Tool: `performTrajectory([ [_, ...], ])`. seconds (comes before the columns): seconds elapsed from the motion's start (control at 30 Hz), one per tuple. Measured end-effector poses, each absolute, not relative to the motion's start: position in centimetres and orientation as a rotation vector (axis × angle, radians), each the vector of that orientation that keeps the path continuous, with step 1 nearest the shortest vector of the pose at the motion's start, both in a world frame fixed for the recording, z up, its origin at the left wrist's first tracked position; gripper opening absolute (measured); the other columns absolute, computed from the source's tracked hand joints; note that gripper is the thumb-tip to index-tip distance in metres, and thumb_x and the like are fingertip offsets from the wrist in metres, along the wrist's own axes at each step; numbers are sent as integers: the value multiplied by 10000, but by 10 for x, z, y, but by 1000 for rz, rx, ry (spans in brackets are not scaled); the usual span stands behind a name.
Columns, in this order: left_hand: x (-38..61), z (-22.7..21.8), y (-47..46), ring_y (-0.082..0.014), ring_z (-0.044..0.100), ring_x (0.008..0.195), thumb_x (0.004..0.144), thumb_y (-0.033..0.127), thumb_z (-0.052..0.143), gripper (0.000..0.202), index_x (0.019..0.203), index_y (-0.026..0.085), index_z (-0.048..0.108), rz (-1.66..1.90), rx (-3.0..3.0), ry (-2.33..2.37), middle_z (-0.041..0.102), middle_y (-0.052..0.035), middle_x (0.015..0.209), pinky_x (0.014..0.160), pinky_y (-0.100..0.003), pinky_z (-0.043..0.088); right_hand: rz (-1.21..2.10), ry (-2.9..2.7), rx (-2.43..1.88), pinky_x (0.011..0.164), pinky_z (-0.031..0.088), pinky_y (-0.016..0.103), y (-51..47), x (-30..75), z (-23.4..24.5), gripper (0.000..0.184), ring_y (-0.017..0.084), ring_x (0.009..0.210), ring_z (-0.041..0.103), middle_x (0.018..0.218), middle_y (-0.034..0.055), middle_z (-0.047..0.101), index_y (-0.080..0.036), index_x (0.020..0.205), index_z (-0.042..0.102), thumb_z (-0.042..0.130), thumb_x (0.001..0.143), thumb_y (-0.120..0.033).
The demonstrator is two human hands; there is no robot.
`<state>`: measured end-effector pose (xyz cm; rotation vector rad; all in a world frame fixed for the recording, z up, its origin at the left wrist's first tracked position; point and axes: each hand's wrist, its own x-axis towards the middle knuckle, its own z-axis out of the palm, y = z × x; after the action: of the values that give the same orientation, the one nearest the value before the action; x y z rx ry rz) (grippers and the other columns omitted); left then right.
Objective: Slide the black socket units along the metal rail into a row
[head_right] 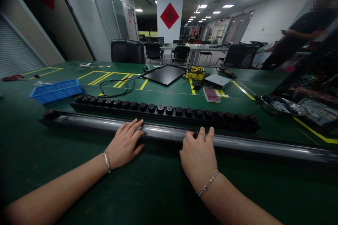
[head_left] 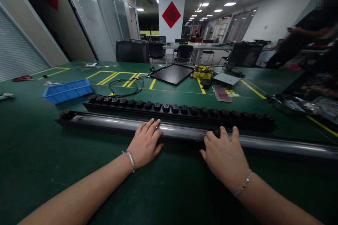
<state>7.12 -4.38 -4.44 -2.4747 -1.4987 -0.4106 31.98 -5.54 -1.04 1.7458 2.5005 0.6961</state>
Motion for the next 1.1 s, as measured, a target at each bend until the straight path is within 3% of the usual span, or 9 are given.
performTrajectory([
  [0.13, 72, -44, -44, -305, 333, 1311, 793, 336, 549, 266, 1008, 181, 574, -394, -2466, -1496, 405, -129, 1410, 1043, -482, 309, 723, 2525, 1754, 975, 159, 643, -52, 333, -7, 186, 413, 1062, 462, 828, 141, 618, -155, 786, 697, 632, 718, -316],
  [0.2, 72, -44, -44, -306, 330, 1313, 795, 344, 547, 266, 1006, 183, 571, -387, -2463, -1492, 406, -126, 1409, 1039, -482, 313, 664, 2520, 1740, 940, 259, 571, -51, 335, -4, 181, 349, 964, 502, 776, 149, 610, -153, 749, 689, 598, 755, -309],
  [0.3, 71, -44, -44, -308, 332, 1312, 794, 345, 548, 262, 1001, 186, 571, -384, -2461, -1490, 409, -125, 1407, 1036, -486, 316, 567, 2462, 1733, 761, 373, 460, -51, 331, 0, 203, 300, 854, 504, 768, 164, 602, -154, 714, 687, 578, 781, -311],
  [0.53, 71, -45, -43, -314, 343, 1305, 795, 332, 545, 250, 987, 178, 583, -418, -2473, -1479, 422, -135, 1398, 1027, -489, 325, 354, 2082, 1847, 683, 413, 355, -45, 333, 15, 328, 297, 881, 536, 893, 199, 586, -75, 859, 705, 660, 742, -379],
  [0.77, 71, -46, -44, -305, 342, 1308, 789, 334, 552, 244, 982, 189, 583, -437, -2454, -1477, 427, -123, 1397, 1023, -477, 333, 84, 1931, 1859, 705, 444, 348, -33, 369, 29, 449, 288, 873, 593, 958, 190, 587, -89, 951, 682, 681, 687, -453],
  [0.9, 71, -46, -44, -306, 342, 1308, 794, 341, 546, 256, 996, 187, 578, -404, -2443, -1482, 418, -126, 1404, 1014, -474, 340, -24, 2006, 1770, 713, 452, 382, -29, 381, 36, 487, 290, 817, 615, 881, 165, 624, -98, 895, 667, 514, 798, -549],
  [1.0, 71, -47, -43, -306, 344, 1307, 797, 341, 542, 254, 993, 185, 579, -404, -2438, -1477, 420, -128, 1402, 1007, -473, 345, -2, 2043, 1778, 738, 452, 401, -27, 385, 38, 505, 293, 837, 617, 898, 164, 636, -96, 940, 646, 369, 880, -514],
  [1.1, 71, -47, -43, -307, 340, 1309, 797, 349, 542, 259, 996, 186, 578, -406, -2439, -1480, 420, -128, 1401, 1010, -475, 341, -13, 2014, 1828, 739, 450, 395, -24, 387, 38, 459, 284, 829, 623, 889, 180, 642, -94, 935, 653, 337, 889, -423],
])
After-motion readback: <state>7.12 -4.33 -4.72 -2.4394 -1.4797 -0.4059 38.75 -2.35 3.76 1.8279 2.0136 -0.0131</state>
